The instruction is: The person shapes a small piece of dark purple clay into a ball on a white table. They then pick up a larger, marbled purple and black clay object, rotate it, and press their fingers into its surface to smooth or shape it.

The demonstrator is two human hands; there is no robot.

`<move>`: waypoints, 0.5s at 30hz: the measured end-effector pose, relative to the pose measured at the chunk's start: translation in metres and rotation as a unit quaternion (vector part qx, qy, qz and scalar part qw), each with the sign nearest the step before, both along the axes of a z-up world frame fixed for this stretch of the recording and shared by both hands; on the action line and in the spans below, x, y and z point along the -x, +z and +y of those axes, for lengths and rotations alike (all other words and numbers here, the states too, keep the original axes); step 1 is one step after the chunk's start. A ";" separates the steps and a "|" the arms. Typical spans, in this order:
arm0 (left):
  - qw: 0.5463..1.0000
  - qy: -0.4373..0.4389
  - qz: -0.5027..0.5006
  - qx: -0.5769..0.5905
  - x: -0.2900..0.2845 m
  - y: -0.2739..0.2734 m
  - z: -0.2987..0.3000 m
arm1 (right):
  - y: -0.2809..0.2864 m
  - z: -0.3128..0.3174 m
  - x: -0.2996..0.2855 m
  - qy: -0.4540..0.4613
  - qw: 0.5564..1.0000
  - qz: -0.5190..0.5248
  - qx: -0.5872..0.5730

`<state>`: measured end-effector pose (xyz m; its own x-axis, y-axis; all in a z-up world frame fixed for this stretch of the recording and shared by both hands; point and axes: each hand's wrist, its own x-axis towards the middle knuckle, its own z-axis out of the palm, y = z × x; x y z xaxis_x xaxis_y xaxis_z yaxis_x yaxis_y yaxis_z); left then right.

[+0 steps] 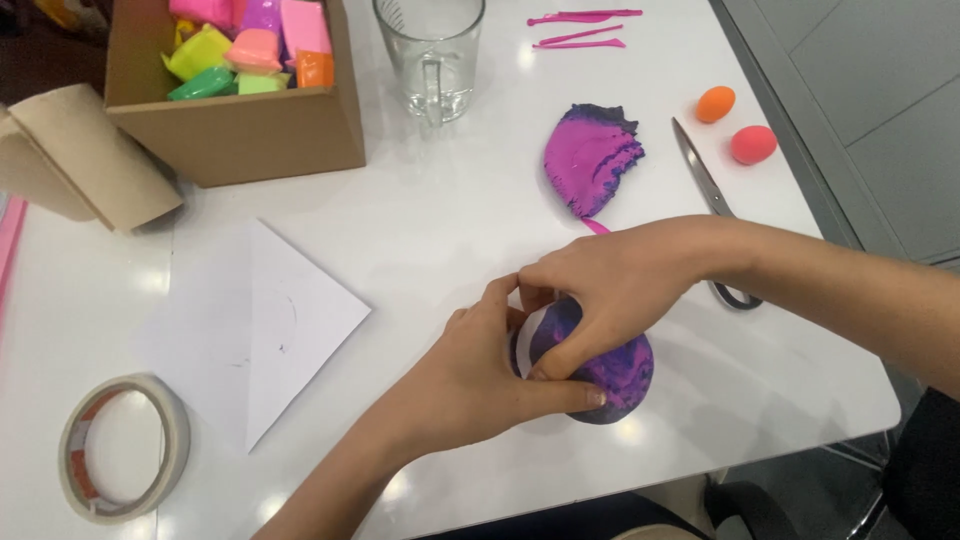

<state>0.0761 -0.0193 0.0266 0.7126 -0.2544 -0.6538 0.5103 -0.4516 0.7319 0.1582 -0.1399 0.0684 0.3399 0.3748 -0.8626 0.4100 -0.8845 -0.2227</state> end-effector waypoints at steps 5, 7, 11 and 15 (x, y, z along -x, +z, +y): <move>1.000 -0.013 0.002 -0.016 0.002 0.004 0.005 | -0.005 -0.001 0.001 -0.022 0.999 0.024 -0.010; 1.000 -0.013 -0.002 0.018 0.003 0.006 0.007 | -0.006 -0.003 0.002 -0.026 1.000 0.004 0.003; 0.998 -0.018 0.029 0.045 0.005 0.008 0.018 | -0.004 -0.007 0.010 -0.055 0.998 -0.002 0.019; 0.994 -0.011 -0.031 0.103 0.011 -0.012 0.023 | -0.029 -0.041 0.009 -0.062 0.993 0.001 -0.103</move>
<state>0.0650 0.0038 0.0146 0.7425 -0.3938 -0.5418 0.4539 -0.2990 0.8394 0.1493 -0.1805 0.0399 0.3924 0.4994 -0.7725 0.3002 -0.8633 -0.4056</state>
